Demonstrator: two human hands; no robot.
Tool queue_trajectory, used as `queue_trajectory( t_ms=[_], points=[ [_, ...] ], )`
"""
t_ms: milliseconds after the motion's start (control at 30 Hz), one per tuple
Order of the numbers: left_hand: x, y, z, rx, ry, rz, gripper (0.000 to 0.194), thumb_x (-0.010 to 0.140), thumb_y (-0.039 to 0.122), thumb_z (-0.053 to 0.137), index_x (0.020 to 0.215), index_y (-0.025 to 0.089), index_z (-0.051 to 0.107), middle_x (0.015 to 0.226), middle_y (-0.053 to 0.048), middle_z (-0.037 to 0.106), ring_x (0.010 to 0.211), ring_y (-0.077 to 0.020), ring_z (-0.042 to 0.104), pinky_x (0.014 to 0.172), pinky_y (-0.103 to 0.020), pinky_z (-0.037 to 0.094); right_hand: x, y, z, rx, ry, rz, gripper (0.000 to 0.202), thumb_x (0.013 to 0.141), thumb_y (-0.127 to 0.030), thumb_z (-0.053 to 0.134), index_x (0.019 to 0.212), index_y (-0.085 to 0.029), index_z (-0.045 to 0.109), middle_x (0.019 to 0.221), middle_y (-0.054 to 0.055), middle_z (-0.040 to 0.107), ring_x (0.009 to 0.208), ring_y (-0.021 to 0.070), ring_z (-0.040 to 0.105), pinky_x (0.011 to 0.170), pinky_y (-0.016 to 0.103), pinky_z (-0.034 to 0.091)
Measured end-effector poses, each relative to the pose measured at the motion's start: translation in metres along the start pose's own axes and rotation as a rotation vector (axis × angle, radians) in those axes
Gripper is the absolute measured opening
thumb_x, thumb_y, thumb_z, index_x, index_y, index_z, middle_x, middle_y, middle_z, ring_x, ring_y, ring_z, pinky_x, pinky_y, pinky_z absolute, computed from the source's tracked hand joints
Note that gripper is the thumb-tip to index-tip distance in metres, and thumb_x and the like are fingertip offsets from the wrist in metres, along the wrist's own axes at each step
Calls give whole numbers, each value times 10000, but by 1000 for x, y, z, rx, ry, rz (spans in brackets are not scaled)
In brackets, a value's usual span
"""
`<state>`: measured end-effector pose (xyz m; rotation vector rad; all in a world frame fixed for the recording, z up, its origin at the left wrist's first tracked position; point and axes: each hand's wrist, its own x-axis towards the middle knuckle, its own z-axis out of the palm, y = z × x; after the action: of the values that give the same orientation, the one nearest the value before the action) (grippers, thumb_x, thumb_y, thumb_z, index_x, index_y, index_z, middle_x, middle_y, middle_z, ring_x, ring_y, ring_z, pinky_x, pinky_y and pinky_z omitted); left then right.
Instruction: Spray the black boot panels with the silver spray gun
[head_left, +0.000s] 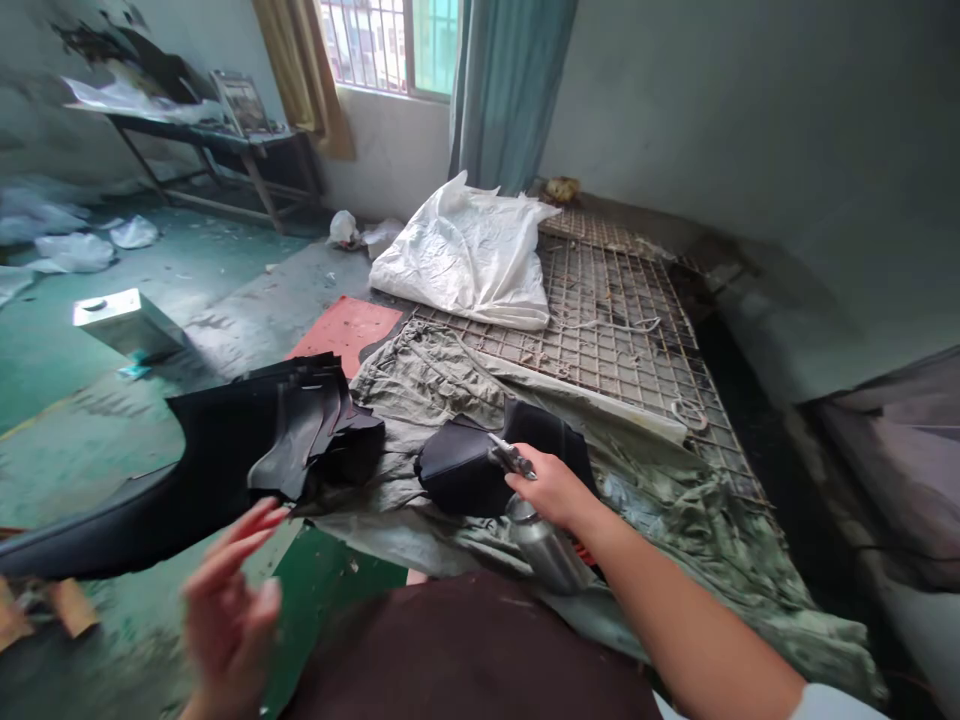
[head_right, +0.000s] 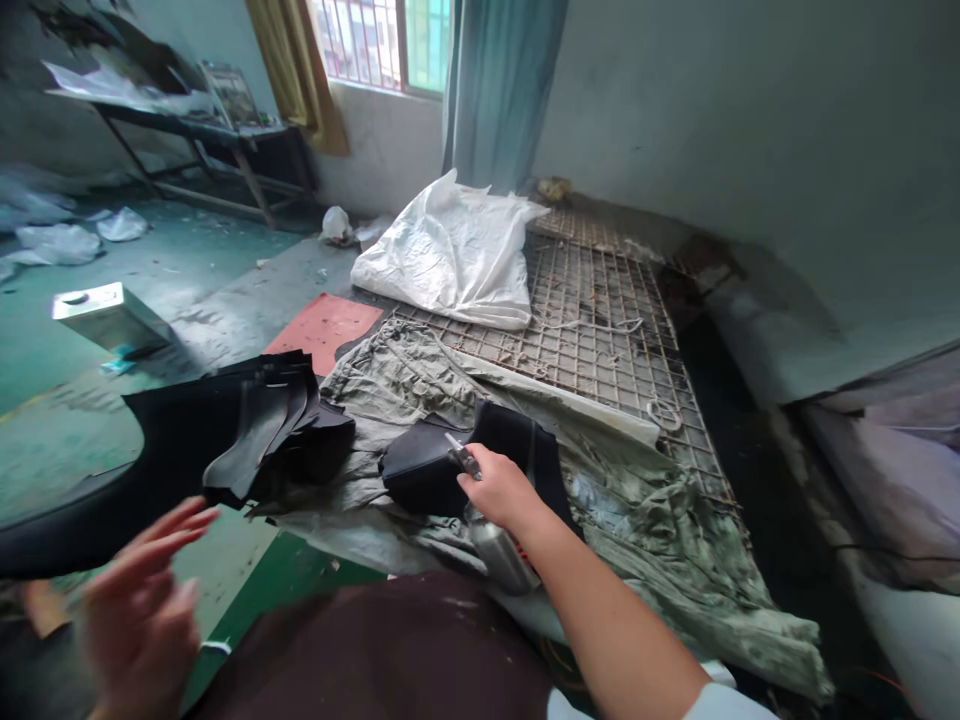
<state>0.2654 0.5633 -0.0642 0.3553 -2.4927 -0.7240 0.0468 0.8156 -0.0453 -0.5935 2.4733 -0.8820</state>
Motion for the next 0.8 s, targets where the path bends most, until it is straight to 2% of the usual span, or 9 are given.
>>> queue_trajectory(
  t_ms=[67, 133, 267, 333, 433, 500, 633, 733, 800],
  points=[
    [19, 9, 37, -195, -178, 144, 404, 859, 149, 290, 1255, 229, 310, 1291, -106, 451, 1175, -220, 472, 948, -396, 437, 1, 10, -12, -33, 122, 66, 314, 730, -253, 492, 1019, -188, 598, 854, 52, 649, 777, 205, 572, 745, 318, 416],
    [38, 29, 84, -172, -455, 263, 377, 821, 134, 326, 1179, 189, 431, 1209, -122, 534, 1122, -207, 514, 942, -368, 438, -1, 18, -25, -14, 258, 122, 368, 722, -282, 496, 1066, -185, 583, 888, 62, 654, 814, 218, 584, 775, 340, 424],
    [66, 88, 183, -142, -820, 504, 306, 675, 191, 597, 978, 230, 611, 964, -26, 658, 891, -177, 620, 812, -268, 500, -21, 37, -44, 314, 467, 82, 551, 651, -282, 524, 1192, -183, 499, 954, 50, 657, 868, 211, 604, 824, 350, 449],
    [74, 118, 225, -95, -907, 566, 301, 673, 236, 644, 972, 206, 626, 976, -55, 654, 922, -218, 611, 837, -328, 495, -42, 44, -50, 469, 549, 22, 605, 642, -278, 543, 1235, -189, 460, 1028, 53, 649, 936, 216, 602, 868, 358, 445],
    [80, 149, 268, -44, -924, 598, 497, 768, 324, 611, 1222, 165, 484, 1306, -134, 461, 1196, -293, 436, 975, -475, 389, -82, 51, -57, 549, 661, 9, 588, 676, -295, 582, 1247, -212, 466, 1141, 64, 620, 1033, 230, 582, 918, 366, 433],
    [80, 158, 285, -21, -927, 590, 570, 792, 346, 605, 1291, 162, 401, 1386, -146, 351, 1256, -314, 353, 994, -539, 347, -110, 55, -59, 553, 721, 44, 580, 700, -327, 603, 1255, -220, 473, 1140, 70, 627, 1028, 235, 592, 912, 362, 447],
    [77, 156, 297, -53, -958, 567, 322, 817, 318, 591, 1082, 137, 560, 1155, -101, 555, 1047, -231, 542, 867, -451, 479, -157, 75, -56, 516, 885, 167, 559, 687, -406, 638, 1197, -204, 529, 1016, 72, 679, 964, 245, 624, 856, 343, 491],
    [88, 150, 285, -181, -863, 549, 249, 826, 313, 583, 1003, 139, 591, 1032, -69, 609, 916, -176, 592, 807, -384, 512, -182, 95, -53, 488, 988, 247, 459, 652, -432, 658, 1040, -192, 614, 955, 67, 694, 948, 257, 628, 853, 342, 494],
    [110, 142, 264, -281, -693, 488, 235, 851, 288, 547, 1035, 147, 578, 1030, -67, 612, 918, -167, 593, 823, -376, 507, -192, 104, -50, 466, 999, 269, 395, 644, -429, 664, 959, -191, 646, 944, 63, 696, 948, 263, 625, 862, 348, 489]
  ],
)
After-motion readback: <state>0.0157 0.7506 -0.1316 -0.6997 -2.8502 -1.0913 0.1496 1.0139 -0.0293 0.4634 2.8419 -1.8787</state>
